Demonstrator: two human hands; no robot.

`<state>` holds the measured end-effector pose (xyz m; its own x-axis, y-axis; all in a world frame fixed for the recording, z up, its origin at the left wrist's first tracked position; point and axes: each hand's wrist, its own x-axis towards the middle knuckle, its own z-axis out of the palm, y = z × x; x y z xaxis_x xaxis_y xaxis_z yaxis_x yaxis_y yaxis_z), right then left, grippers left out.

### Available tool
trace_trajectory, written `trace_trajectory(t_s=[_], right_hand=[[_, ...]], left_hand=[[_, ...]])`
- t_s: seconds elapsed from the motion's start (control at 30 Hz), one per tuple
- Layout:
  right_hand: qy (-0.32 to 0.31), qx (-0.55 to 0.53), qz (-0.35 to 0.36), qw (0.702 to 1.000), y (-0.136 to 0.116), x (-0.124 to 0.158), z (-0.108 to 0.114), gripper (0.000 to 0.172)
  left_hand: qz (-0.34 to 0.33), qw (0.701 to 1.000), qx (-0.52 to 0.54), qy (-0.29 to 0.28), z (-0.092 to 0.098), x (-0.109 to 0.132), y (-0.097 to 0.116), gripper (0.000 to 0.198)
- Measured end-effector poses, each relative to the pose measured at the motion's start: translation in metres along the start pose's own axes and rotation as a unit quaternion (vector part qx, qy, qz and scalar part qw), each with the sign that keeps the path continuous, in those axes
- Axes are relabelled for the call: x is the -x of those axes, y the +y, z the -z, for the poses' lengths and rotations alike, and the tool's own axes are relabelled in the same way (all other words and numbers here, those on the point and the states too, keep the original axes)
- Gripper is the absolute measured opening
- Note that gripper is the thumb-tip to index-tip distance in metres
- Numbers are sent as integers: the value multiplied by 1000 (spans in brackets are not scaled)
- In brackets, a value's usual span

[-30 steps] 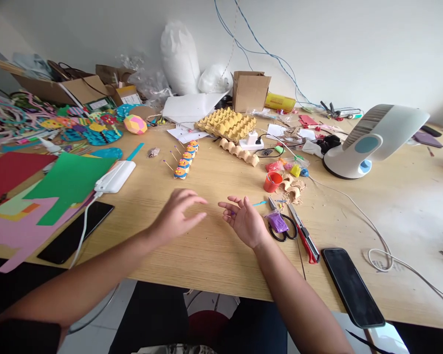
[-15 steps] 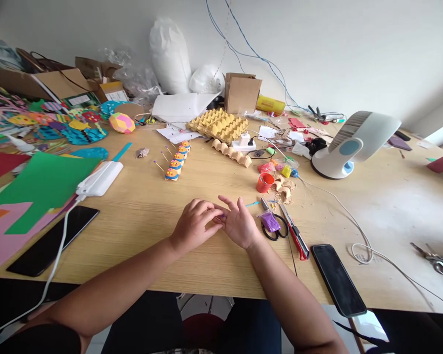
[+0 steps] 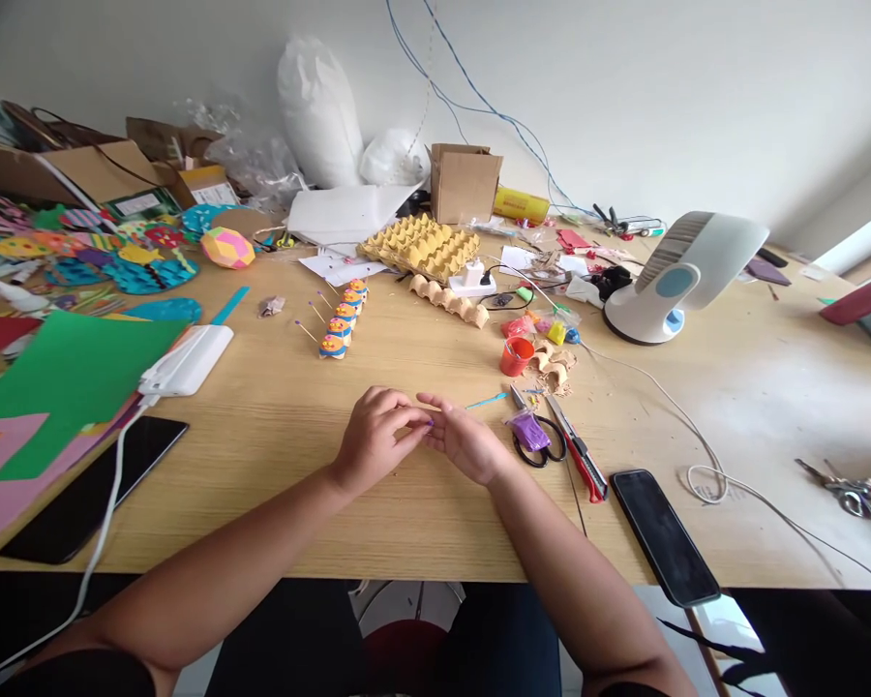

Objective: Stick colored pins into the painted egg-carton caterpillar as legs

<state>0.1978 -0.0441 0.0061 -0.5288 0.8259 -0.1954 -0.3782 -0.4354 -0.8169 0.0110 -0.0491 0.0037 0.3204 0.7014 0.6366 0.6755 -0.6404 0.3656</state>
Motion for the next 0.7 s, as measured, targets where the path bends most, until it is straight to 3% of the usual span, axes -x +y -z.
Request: trace_trajectory(t_s=[0.13,0.37,0.7], right_hand=[[38,69,4,997,4,-1,4,32],[49,183,-12,982,0,-1,9,38],[98,298,90,945,0,-1,9,37]], left_hand=[[-11,1000,-11,27,1,0,-1,7],[-19,999,-19,18,2,1,-1,13],[-57,998,-12,1,3,0,-4,16]])
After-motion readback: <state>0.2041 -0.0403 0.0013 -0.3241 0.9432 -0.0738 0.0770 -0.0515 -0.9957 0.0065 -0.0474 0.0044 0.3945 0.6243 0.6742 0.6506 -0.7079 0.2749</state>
